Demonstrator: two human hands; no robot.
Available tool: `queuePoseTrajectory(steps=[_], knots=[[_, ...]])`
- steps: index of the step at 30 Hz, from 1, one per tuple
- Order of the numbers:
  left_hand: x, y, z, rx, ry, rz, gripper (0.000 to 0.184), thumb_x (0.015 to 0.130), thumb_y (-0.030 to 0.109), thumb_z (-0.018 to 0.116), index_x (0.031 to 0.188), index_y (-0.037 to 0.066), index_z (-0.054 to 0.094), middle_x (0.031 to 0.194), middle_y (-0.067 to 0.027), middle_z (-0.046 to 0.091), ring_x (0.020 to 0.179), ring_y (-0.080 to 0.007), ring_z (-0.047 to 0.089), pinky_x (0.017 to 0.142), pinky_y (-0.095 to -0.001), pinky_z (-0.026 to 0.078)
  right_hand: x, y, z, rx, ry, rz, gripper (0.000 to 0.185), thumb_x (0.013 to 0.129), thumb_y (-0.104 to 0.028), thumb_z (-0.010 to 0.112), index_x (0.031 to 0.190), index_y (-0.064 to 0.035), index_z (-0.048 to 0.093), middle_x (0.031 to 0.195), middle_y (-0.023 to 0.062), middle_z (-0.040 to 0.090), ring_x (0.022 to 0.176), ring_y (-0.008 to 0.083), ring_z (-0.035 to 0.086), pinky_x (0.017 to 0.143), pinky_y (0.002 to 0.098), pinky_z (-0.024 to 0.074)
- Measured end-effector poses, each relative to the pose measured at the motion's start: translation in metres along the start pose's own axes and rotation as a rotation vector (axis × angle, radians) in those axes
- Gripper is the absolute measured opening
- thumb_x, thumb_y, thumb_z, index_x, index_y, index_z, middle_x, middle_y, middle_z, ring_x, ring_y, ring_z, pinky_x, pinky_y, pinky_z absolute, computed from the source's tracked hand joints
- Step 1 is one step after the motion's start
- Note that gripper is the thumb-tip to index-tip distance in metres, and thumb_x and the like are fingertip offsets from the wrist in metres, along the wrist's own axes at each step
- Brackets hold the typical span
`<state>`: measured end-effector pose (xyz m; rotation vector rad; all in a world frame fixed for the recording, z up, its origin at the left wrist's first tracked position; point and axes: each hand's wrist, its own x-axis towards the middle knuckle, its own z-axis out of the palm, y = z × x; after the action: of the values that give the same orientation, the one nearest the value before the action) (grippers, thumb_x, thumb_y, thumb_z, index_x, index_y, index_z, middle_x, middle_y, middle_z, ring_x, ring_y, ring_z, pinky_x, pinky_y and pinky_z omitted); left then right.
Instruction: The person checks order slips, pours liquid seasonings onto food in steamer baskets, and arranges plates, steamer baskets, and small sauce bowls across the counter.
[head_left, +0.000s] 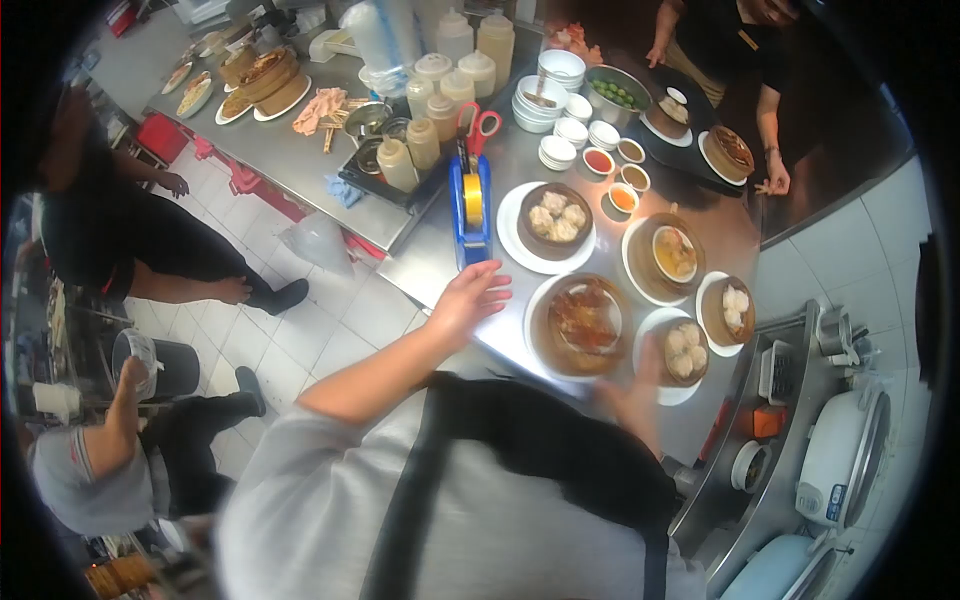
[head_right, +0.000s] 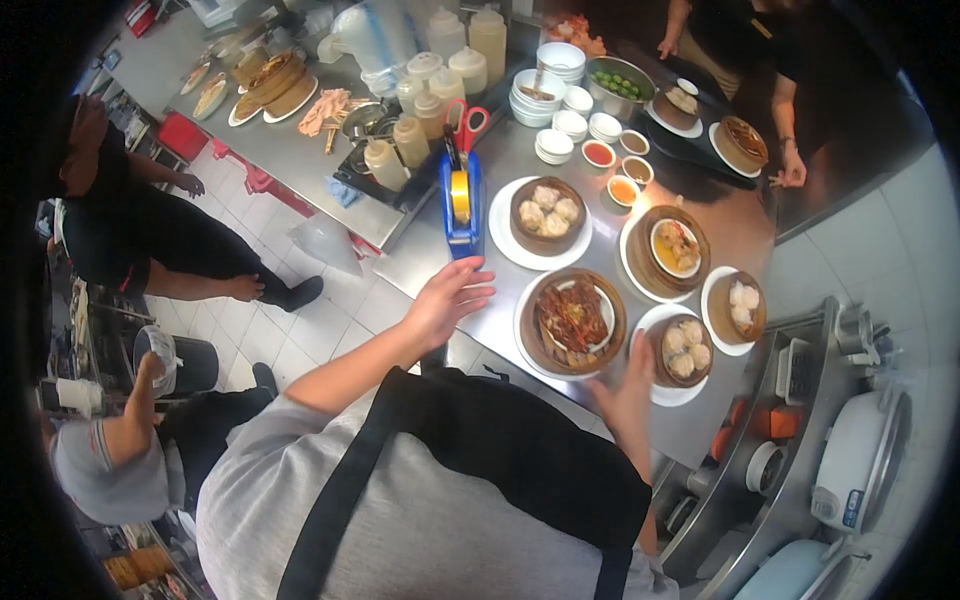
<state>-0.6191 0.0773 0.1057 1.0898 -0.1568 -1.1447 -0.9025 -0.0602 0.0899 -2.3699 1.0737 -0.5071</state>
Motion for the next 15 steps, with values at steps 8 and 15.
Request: queuePoseTrajectory(steps=[8,15], knots=[[-0.034,0.104,-0.113,0.131,0.187,0.523,0.024,0.093,0.021,0.051,0.111,0.005,0.052,0.096,-0.0072,0.061,0.089,-0.0147,0.060,0.076,-0.0272,0.045,0.152,-0.224,-0.021,0.407,0.101,-0.450,0.049,0.071,-0.009,0.072,0.117,-0.0038,0.057,0.105,0.0118,0.061,0.089,0.0216,0.060,0.079,0.0299,0.0473],[-0.039,0.190,-0.193,0.111,0.262,0.733,0.022,0.094,0.017,0.050,0.111,0.003,0.051,0.096,-0.0086,0.061,0.087,-0.0157,0.059,0.077,-0.0268,0.044,0.380,-0.351,0.128,-0.166,-0.047,-0.614,0.045,0.063,-0.014,0.076,0.103,-0.0031,0.059,0.098,0.0192,0.063,0.090,0.0335,0.061,0.079,0.0406,0.0482]])
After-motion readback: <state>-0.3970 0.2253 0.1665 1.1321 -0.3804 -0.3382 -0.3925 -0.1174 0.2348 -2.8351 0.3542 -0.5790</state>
